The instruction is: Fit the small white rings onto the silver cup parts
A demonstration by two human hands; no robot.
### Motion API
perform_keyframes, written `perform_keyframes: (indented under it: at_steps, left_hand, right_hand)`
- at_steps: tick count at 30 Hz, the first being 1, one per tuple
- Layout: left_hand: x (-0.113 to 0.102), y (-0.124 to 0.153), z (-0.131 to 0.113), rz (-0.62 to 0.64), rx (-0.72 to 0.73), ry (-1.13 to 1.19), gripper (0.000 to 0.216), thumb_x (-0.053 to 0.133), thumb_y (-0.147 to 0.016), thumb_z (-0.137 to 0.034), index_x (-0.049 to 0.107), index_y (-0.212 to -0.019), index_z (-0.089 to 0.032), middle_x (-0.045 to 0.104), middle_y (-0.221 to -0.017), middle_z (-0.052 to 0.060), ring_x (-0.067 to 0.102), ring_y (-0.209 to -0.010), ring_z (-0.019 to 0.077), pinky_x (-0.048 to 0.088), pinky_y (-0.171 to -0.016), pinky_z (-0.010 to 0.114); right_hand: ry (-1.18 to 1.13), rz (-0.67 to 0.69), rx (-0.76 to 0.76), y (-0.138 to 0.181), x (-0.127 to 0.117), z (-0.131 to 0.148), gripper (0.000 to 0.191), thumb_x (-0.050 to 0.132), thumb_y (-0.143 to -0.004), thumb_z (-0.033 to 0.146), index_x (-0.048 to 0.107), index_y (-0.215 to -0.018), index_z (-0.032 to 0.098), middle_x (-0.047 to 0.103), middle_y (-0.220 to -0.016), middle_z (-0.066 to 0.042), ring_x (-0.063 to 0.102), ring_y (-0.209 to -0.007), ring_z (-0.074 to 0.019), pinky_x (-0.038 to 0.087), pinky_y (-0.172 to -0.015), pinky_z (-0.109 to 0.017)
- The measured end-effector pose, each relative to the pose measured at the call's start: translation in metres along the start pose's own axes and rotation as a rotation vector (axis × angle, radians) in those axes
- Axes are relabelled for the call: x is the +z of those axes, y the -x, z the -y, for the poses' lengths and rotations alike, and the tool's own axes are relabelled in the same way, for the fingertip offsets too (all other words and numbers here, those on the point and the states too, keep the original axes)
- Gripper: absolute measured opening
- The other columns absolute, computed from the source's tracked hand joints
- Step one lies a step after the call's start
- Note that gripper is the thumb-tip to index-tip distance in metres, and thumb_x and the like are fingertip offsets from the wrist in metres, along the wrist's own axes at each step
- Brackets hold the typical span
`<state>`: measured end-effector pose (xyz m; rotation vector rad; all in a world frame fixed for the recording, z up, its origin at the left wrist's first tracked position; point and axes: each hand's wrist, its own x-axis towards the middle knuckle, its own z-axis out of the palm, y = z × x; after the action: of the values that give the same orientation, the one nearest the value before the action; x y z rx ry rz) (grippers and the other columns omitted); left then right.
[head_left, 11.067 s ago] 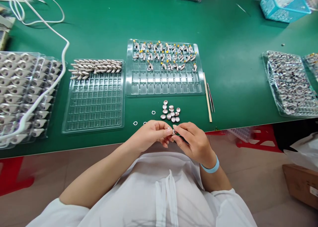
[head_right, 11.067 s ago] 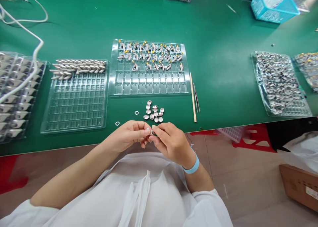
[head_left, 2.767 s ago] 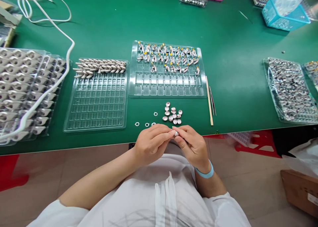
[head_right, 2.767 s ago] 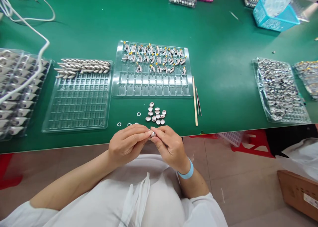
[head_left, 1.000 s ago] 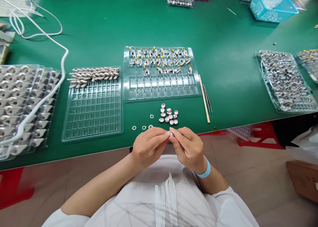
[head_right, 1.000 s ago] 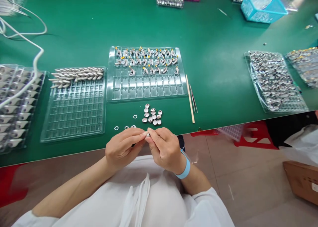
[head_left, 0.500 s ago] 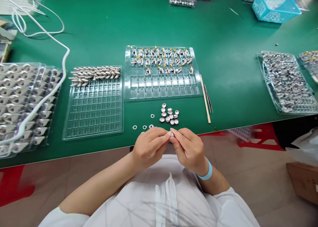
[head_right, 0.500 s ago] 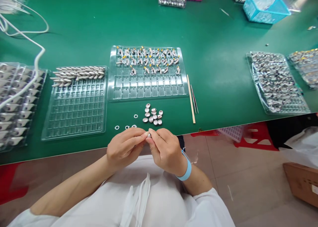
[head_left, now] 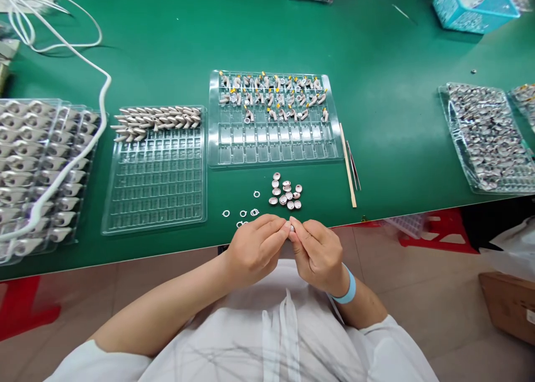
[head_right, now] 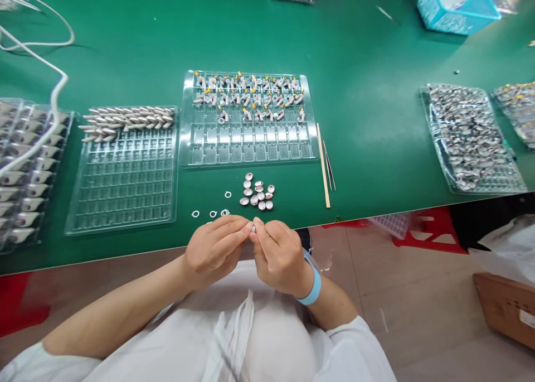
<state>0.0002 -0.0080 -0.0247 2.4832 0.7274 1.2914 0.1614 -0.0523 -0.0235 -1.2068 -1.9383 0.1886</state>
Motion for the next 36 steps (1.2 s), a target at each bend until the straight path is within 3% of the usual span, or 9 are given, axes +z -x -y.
perform_keyframes:
  at_steps: [5,10,17,25,36]
  left_hand:
    - [0.001,0.000,0.003,0.011,0.014,-0.001,0.035,0.046,-0.080,0.003,0.052,-0.111,-0.011,0.071,-0.081,0.013,0.067,-0.076,0.0203,0.060,-0.062,0.034]
    - [0.002,-0.002,0.004,-0.001,-0.004,0.012,0.030,0.048,-0.081,0.003,0.053,-0.108,-0.009,0.071,-0.082,0.014,0.067,-0.076,0.0206,0.060,-0.062,0.034]
    - [-0.003,-0.012,0.003,-0.029,-0.076,0.052,0.023,0.055,-0.084,-0.001,0.058,-0.104,-0.013,0.071,-0.081,0.009,0.067,-0.075,0.0167,0.060,-0.066,0.031]
    - [-0.008,-0.011,0.004,-0.011,-0.079,0.099,0.019,0.056,-0.086,-0.006,0.063,-0.101,-0.015,0.073,-0.085,0.009,0.067,-0.078,0.0166,0.058,-0.066,0.029]
    - [-0.008,-0.009,0.002,-0.027,-0.106,0.127,0.022,0.052,-0.087,-0.004,0.064,-0.101,-0.016,0.072,-0.084,0.007,0.067,-0.077,0.0157,0.058,-0.066,0.028]
  right_hand:
    - [-0.015,0.029,0.011,0.001,0.002,-0.004,0.049,0.052,-0.089,0.009,0.046,-0.137,0.015,0.060,-0.077,-0.007,0.058,-0.069,-0.0194,0.050,-0.057,-0.032]
    - [-0.072,0.033,0.020,-0.003,0.001,-0.006,0.046,0.052,-0.089,0.009,0.050,-0.134,0.015,0.062,-0.079,-0.008,0.060,-0.071,-0.0192,0.052,-0.059,-0.032]
    - [-0.304,0.033,0.239,-0.011,-0.008,-0.006,0.036,0.054,-0.091,0.013,0.061,-0.126,0.020,0.066,-0.085,-0.006,0.060,-0.070,-0.0140,0.052,-0.060,-0.027]
    - [-0.712,0.114,0.524,-0.008,-0.013,-0.012,0.028,0.057,-0.091,0.019,0.068,-0.116,0.026,0.060,-0.074,-0.001,0.055,-0.061,-0.0102,0.048,-0.055,-0.025]
    - [-1.005,0.049,0.673,-0.004,-0.003,-0.012,0.022,0.060,-0.089,0.023,0.073,-0.107,0.025,0.057,-0.073,-0.001,0.053,-0.057,-0.0093,0.045,-0.044,-0.021]
